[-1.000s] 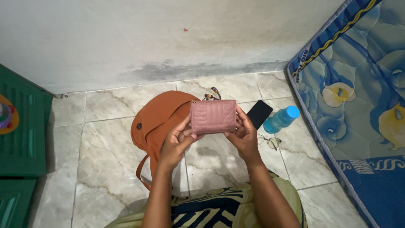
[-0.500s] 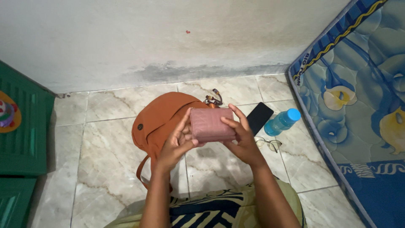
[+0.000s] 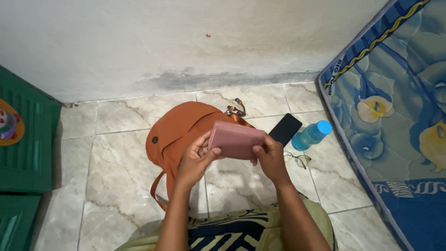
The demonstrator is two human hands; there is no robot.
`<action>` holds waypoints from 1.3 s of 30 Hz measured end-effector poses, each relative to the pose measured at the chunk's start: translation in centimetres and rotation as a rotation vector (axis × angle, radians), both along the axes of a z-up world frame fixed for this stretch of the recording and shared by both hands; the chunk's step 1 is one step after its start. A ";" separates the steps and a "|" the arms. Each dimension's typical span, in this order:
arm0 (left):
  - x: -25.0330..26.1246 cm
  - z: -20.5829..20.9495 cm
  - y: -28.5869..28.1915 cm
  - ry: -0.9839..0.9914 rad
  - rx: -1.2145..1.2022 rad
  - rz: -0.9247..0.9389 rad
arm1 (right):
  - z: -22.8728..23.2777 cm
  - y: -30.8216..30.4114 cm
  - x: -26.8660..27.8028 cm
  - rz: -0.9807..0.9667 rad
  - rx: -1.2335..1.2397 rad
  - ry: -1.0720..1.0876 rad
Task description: The person packs a brown shoulder bag with daily essentials including a water bottle, phone, glasses, wallet, compact powder, charger, keys, and cosmetics. They then unpack the items and place them on the floor.
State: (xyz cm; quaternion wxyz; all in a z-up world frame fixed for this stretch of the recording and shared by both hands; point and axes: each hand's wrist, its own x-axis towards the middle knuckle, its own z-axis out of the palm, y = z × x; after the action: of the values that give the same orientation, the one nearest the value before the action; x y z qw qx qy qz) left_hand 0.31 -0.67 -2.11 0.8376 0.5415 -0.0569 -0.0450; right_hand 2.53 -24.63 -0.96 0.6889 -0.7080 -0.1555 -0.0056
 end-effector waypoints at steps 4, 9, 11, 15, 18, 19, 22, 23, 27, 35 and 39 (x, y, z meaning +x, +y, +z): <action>-0.3 0.9 -0.2 -0.004 -0.053 -0.050 | 0.8 0.3 -0.5 -0.047 0.098 0.146; -0.5 1.7 -0.4 -0.044 -0.096 -0.072 | 2.0 1.2 -0.8 -0.014 0.238 0.228; -0.4 1.8 -0.3 -0.045 -0.095 -0.072 | 2.2 1.4 -0.8 -0.018 0.238 0.240; -0.3 1.7 -0.4 -0.031 -0.081 -0.053 | 2.5 1.4 -0.8 -0.019 0.206 0.226; -0.2 1.3 -0.5 -0.027 -0.045 0.002 | 2.4 1.3 -0.4 -0.037 0.167 0.167; -0.1 1.1 -0.6 -0.027 -0.029 0.025 | 2.3 1.2 -0.3 -0.048 0.150 0.141; 0.4 0.6 -0.6 0.023 0.001 0.034 | 2.1 1.0 -0.1 -0.078 -0.061 -0.077; 0.3 0.5 -0.6 0.062 0.017 0.017 | 1.9 1.0 -0.2 -0.099 -0.111 -0.123; 0.0 0.7 -0.1 0.045 -0.037 -0.073 | 1.4 1.0 -0.3 -0.131 -0.197 -0.338; -0.9 3.0 -0.4 -0.034 0.008 -0.009 | 0.9 1.0 -0.8 0.078 0.105 -0.380; -1.0 3.5 -1.0 -0.123 -0.050 0.010 | 1.3 1.5 -0.7 0.060 0.340 -0.006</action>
State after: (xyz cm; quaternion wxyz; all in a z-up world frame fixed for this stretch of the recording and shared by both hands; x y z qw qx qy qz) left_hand -0.66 -1.68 1.40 0.8459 0.5225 -0.1066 -0.0061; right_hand 1.87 -23.17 0.34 0.7981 -0.5763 -0.1754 -0.0134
